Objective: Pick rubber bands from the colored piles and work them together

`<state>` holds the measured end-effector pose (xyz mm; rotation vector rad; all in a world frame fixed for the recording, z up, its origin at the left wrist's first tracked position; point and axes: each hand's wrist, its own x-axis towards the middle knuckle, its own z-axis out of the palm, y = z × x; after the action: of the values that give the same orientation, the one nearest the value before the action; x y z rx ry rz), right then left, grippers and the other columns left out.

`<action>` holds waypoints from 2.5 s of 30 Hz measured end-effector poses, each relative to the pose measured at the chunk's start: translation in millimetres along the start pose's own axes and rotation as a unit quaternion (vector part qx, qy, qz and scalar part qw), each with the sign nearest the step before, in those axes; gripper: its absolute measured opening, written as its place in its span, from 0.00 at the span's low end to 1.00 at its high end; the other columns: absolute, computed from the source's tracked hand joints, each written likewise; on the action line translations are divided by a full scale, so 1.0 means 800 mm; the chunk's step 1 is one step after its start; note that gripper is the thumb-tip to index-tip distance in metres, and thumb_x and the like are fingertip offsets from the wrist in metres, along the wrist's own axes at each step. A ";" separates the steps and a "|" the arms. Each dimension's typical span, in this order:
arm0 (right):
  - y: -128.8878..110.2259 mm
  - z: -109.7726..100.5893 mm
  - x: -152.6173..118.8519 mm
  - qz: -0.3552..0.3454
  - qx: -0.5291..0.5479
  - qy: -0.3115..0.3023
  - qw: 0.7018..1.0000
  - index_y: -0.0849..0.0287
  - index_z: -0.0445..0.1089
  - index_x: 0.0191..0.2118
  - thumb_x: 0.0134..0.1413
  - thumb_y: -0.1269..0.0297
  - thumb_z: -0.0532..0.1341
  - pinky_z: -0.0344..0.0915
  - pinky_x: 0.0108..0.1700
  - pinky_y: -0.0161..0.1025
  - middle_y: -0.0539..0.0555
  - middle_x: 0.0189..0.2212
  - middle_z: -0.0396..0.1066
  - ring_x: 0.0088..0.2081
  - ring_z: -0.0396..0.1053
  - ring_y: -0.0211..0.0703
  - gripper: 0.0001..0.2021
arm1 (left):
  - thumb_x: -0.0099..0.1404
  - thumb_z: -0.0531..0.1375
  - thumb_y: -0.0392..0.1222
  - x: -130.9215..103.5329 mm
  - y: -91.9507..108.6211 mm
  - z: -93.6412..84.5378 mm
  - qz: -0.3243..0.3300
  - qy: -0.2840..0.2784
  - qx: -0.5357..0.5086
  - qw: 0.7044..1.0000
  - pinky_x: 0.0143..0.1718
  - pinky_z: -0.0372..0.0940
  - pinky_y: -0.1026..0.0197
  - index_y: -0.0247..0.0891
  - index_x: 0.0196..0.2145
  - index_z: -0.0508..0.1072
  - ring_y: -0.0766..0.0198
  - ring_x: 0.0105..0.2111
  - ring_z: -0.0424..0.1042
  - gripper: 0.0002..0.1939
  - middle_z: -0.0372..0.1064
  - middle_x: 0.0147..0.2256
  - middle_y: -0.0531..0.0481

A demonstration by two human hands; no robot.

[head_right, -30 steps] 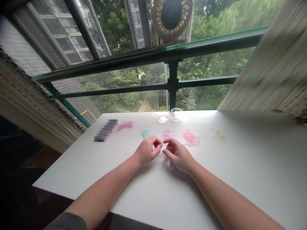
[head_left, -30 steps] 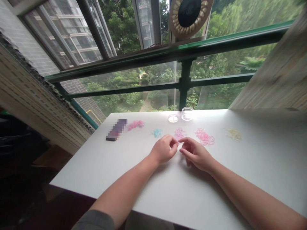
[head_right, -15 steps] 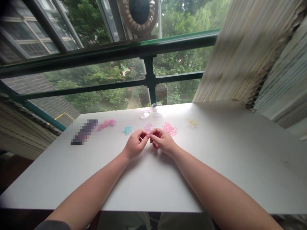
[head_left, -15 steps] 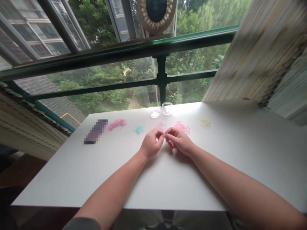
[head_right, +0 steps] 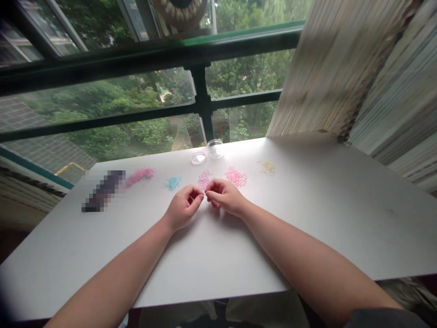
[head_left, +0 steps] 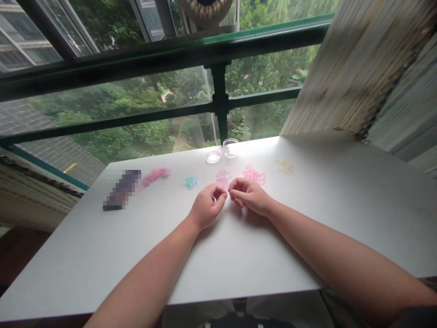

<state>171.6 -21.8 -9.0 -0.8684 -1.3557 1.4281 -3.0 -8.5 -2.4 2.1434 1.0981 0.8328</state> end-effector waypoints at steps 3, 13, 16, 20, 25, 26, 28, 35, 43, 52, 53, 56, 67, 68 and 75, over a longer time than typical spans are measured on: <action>0.000 0.000 0.000 0.001 -0.004 -0.002 1.000 0.61 0.63 0.31 0.48 0.65 0.61 0.57 0.19 0.29 0.45 0.20 0.65 0.17 0.59 0.29 0.07 | 0.62 0.54 0.42 -0.001 0.000 -0.001 0.011 0.007 -0.005 1.000 0.28 0.61 0.65 0.36 0.33 0.67 0.67 0.28 0.65 0.07 0.67 0.31 0.49; -0.003 0.000 -0.002 0.019 -0.037 -0.013 0.999 0.62 0.64 0.30 0.48 0.67 0.61 0.57 0.20 0.29 0.45 0.20 0.65 0.18 0.61 0.29 0.05 | 0.62 0.55 0.41 -0.003 -0.002 -0.003 0.021 0.012 -0.013 1.000 0.28 0.60 0.65 0.36 0.32 0.68 0.68 0.27 0.64 0.06 0.67 0.30 0.50; -0.003 0.001 -0.002 0.018 -0.036 -0.015 0.999 0.61 0.63 0.30 0.47 0.67 0.61 0.57 0.20 0.29 0.45 0.20 0.65 0.18 0.60 0.29 0.06 | 0.62 0.55 0.41 -0.003 -0.003 -0.003 0.022 0.016 -0.014 1.000 0.28 0.60 0.65 0.36 0.32 0.68 0.68 0.28 0.65 0.07 0.67 0.30 0.50; -0.002 0.001 -0.003 0.021 -0.041 -0.018 0.999 0.61 0.63 0.29 0.46 0.68 0.62 0.57 0.21 0.29 0.44 0.17 0.63 0.18 0.60 0.30 0.06 | 0.62 0.55 0.42 -0.003 -0.005 -0.003 0.021 0.011 -0.020 1.000 0.28 0.61 0.65 0.36 0.33 0.68 0.67 0.28 0.65 0.07 0.67 0.30 0.50; -0.003 0.000 -0.003 0.019 -0.052 -0.017 0.998 0.61 0.63 0.29 0.46 0.69 0.62 0.57 0.21 0.29 0.44 0.16 0.62 0.18 0.60 0.30 0.06 | 0.61 0.55 0.41 -0.004 -0.007 -0.002 0.015 0.005 -0.029 0.999 0.28 0.61 0.65 0.36 0.33 0.67 0.68 0.28 0.65 0.06 0.67 0.30 0.50; -0.003 0.000 -0.003 0.019 -0.052 -0.018 0.998 0.61 0.63 0.29 0.46 0.69 0.62 0.57 0.21 0.29 0.44 0.16 0.62 0.18 0.60 0.30 0.06 | 0.61 0.56 0.41 -0.004 -0.008 -0.002 0.014 0.006 -0.031 0.999 0.28 0.61 0.65 0.36 0.33 0.67 0.68 0.28 0.65 0.06 0.67 0.30 0.50; -0.003 0.000 -0.003 0.018 -0.053 -0.019 0.998 0.61 0.63 0.29 0.46 0.68 0.62 0.57 0.21 0.29 0.44 0.16 0.62 0.18 0.60 0.30 0.06 | 0.61 0.56 0.41 -0.004 -0.009 -0.002 0.012 0.005 -0.036 0.999 0.28 0.61 0.65 0.36 0.34 0.67 0.68 0.28 0.65 0.06 0.67 0.30 0.50; -0.004 0.001 -0.003 0.019 -0.061 -0.019 0.998 0.62 0.63 0.28 0.46 0.67 0.62 0.57 0.21 0.29 0.44 0.16 0.62 0.18 0.60 0.30 0.06 | 0.61 0.56 0.42 -0.003 -0.007 -0.003 0.012 0.000 -0.045 0.999 0.28 0.60 0.66 0.36 0.32 0.67 0.68 0.28 0.64 0.06 0.66 0.29 0.50; -0.003 -0.001 -0.003 0.014 -0.067 -0.029 0.997 0.62 0.64 0.29 0.47 0.64 0.63 0.58 0.21 0.29 0.45 0.16 0.62 0.19 0.61 0.31 0.09 | 0.62 0.55 0.44 -0.003 -0.007 -0.004 0.009 -0.011 -0.054 0.998 0.28 0.60 0.65 0.36 0.31 0.68 0.68 0.28 0.64 0.08 0.66 0.29 0.50; -0.003 0.000 -0.004 0.018 -0.071 -0.018 0.997 0.62 0.65 0.29 0.47 0.61 0.63 0.59 0.21 0.30 0.46 0.17 0.63 0.19 0.62 0.31 0.10 | 0.61 0.56 0.44 -0.003 -0.006 -0.005 0.006 -0.009 -0.055 0.998 0.27 0.60 0.65 0.35 0.31 0.69 0.67 0.27 0.64 0.09 0.66 0.28 0.50; -0.003 -0.001 -0.004 0.017 -0.071 -0.016 0.997 0.62 0.65 0.29 0.47 0.61 0.64 0.59 0.21 0.30 0.46 0.17 0.63 0.19 0.61 0.31 0.10 | 0.61 0.56 0.44 -0.003 -0.006 -0.005 0.006 -0.008 -0.055 0.998 0.27 0.60 0.65 0.36 0.31 0.69 0.67 0.27 0.64 0.09 0.67 0.28 0.50; -0.002 -0.002 -0.004 0.012 -0.067 -0.013 0.998 0.62 0.65 0.29 0.46 0.61 0.64 0.59 0.21 0.30 0.45 0.17 0.63 0.19 0.61 0.31 0.10 | 0.61 0.56 0.44 -0.004 -0.005 -0.005 0.006 -0.009 -0.053 0.999 0.27 0.60 0.66 0.36 0.31 0.69 0.68 0.27 0.64 0.09 0.67 0.28 0.50; 0.001 -0.002 -0.003 0.004 -0.085 0.002 0.996 0.62 0.67 0.30 0.46 0.60 0.64 0.60 0.19 0.30 0.45 0.17 0.63 0.18 0.62 0.32 0.11 | 0.59 0.58 0.44 -0.006 -0.002 -0.005 0.016 -0.039 -0.042 0.998 0.25 0.60 0.66 0.36 0.32 0.69 0.70 0.23 0.63 0.08 0.68 0.28 0.51; 0.001 -0.002 -0.004 0.003 -0.086 0.003 0.996 0.62 0.67 0.30 0.46 0.60 0.64 0.60 0.19 0.30 0.45 0.17 0.63 0.18 0.62 0.32 0.11 | 0.59 0.58 0.44 -0.005 -0.002 -0.005 0.016 -0.036 -0.042 0.998 0.25 0.60 0.66 0.35 0.31 0.69 0.70 0.23 0.63 0.08 0.68 0.28 0.50; 0.002 -0.002 -0.004 -0.003 -0.085 0.002 0.996 0.62 0.67 0.29 0.46 0.60 0.64 0.59 0.19 0.29 0.46 0.17 0.63 0.18 0.61 0.31 0.10 | 0.59 0.57 0.44 -0.005 -0.001 -0.006 0.010 -0.031 -0.042 0.999 0.25 0.61 0.66 0.36 0.31 0.70 0.69 0.24 0.65 0.08 0.69 0.29 0.49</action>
<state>174.0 -24.4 -10.9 -0.9738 -1.4918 1.3199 -9.0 -10.6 -0.8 2.0999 0.9946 0.8015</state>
